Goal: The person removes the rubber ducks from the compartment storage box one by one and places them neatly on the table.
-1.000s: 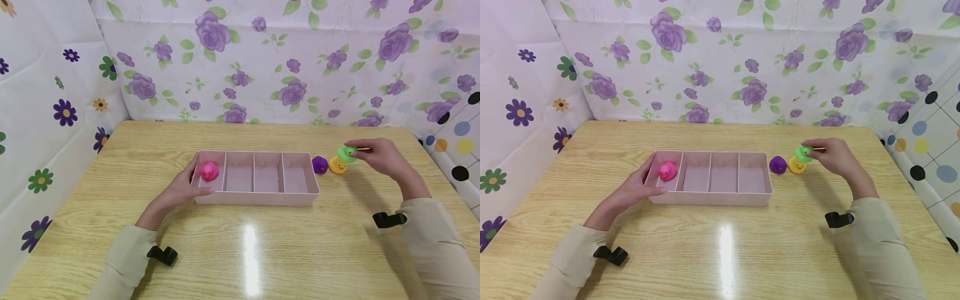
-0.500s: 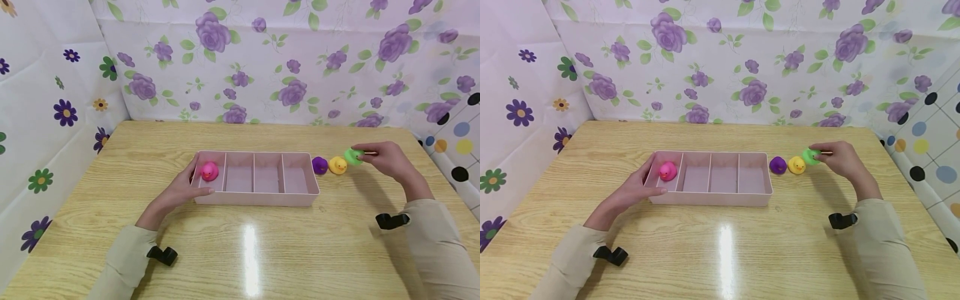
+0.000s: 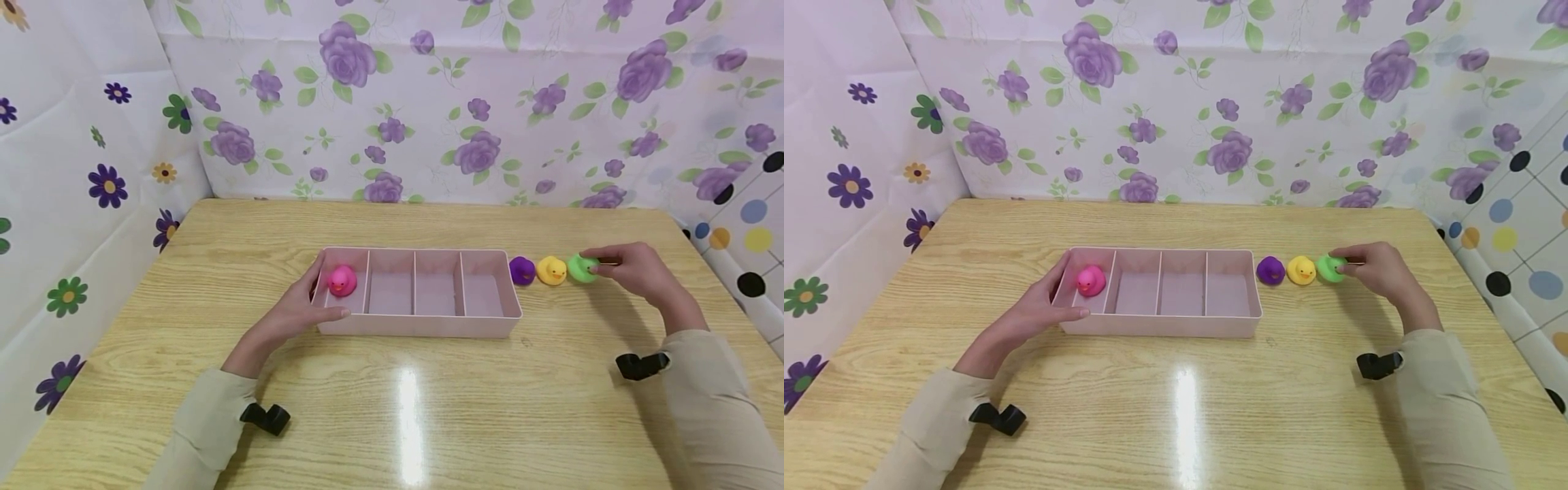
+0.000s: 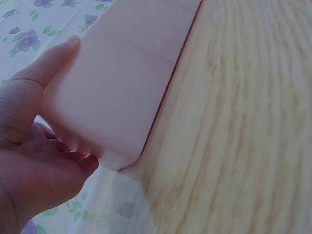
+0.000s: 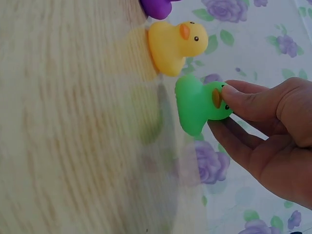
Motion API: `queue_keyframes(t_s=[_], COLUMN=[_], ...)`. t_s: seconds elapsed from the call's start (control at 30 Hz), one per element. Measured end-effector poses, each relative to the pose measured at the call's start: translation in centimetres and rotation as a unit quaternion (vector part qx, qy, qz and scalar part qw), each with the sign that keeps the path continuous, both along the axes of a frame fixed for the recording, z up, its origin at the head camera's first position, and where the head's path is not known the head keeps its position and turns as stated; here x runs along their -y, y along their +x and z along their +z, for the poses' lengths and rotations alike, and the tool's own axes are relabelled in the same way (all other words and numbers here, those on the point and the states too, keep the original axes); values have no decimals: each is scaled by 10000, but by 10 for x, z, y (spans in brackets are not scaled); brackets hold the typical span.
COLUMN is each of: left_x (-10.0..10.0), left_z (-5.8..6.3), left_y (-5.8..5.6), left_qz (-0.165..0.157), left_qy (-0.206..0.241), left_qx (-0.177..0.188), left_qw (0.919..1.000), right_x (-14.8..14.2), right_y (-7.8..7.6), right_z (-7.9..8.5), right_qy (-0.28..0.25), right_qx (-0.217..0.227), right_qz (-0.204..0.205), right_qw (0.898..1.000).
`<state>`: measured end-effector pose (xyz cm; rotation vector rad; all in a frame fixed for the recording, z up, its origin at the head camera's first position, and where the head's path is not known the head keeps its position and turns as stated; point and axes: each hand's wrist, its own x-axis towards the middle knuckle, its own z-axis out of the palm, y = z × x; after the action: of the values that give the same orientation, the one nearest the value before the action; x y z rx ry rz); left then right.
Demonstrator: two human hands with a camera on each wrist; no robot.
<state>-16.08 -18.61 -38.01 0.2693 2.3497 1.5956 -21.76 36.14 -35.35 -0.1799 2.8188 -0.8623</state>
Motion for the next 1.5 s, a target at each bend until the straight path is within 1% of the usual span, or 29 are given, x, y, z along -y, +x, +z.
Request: queue_keyframes(t_s=[0.27, 0.57, 0.77, 0.87, 0.97, 1.07, 1.17, 1.3, 1.5], left_x=[0, 0, -1, -1, -1, -1, -1, -1, -1], left_z=[2, 1, 1, 0, 0, -1, -1, -1, 1], left_y=[1, 2, 2, 2, 2, 2, 1, 2, 1], left_qz=[-17, 10, 8, 9, 27, 36, 41, 44, 60], left_qy=[82, 71, 2, -15, -45, -70, -85, -97, -108], left_qx=[-10, 35, 46, 63, 79, 75, 59, 58, 45], left_qw=[10000, 10000, 10000, 10000, 10000, 9999, 9999, 9999, 9999], right_x=[-3, -4, -6, -3, 3, 10, 18, 28, 45], right_y=[1, 2, 2, 3, 4, 6, 7, 8, 10], right_z=[-4, -7, -8, -7, -6, -3, 2, 8, 17], right_qy=[-113, -200, -308, -420, -540, -569, -482, -333, -309], right_qx=[296, 228, 276, 148, -144, -388, -565, -697, -569], right_qz=[-41, 94, 9, -100, -170, -158, -64, 51, 196], right_qw=[9995, 9995, 9991, 9990, 9983, 9975, 9972, 9970, 9977])
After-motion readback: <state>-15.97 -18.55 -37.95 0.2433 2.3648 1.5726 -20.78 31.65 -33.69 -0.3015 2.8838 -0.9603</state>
